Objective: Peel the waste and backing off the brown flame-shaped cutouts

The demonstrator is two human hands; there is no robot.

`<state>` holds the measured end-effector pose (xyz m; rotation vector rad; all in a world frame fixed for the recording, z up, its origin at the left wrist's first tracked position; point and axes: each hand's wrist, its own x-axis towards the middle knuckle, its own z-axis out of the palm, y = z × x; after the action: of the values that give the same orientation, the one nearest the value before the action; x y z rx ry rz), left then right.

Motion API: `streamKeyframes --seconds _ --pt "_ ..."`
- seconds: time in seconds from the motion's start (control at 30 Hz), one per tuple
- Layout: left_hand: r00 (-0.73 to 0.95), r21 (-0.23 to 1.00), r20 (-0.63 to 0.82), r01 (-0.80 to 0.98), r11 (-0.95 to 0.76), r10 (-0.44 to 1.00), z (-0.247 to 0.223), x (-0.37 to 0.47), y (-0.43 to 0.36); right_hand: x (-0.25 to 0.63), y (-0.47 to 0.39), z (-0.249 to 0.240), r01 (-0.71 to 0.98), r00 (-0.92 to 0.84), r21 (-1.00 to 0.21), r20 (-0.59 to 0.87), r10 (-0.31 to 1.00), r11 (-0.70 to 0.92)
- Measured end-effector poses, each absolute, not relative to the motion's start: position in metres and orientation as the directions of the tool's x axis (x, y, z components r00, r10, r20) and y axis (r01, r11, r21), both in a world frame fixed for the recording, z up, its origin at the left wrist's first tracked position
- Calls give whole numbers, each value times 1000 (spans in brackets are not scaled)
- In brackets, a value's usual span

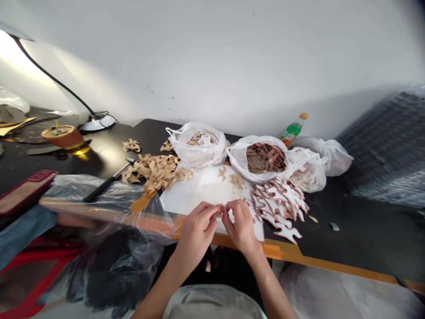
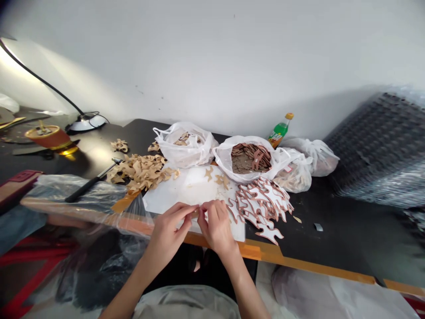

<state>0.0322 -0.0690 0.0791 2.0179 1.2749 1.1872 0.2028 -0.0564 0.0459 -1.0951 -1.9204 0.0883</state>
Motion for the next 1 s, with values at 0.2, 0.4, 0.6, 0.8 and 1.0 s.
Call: streamKeyframes --seconds 0.2,0.4,0.6,0.8,1.0 --pt "118 782 413 462 -418 903 79 36 -71 198 -62 43 632 -205 -419 721 662 652" --pt "119 753 448 485 -445 886 79 38 -71 199 -62 41 590 -113 -469 758 642 657" --pt "112 740 490 470 -481 864 74 41 -70 200 -59 40 616 -129 -485 715 687 620" --pt "49 841 380 398 -367 924 70 38 -66 197 -63 35 653 -201 -449 674 711 610" --pt "-47 942 239 254 -220 970 63 41 -65 192 -69 28 637 -185 -478 667 722 605"
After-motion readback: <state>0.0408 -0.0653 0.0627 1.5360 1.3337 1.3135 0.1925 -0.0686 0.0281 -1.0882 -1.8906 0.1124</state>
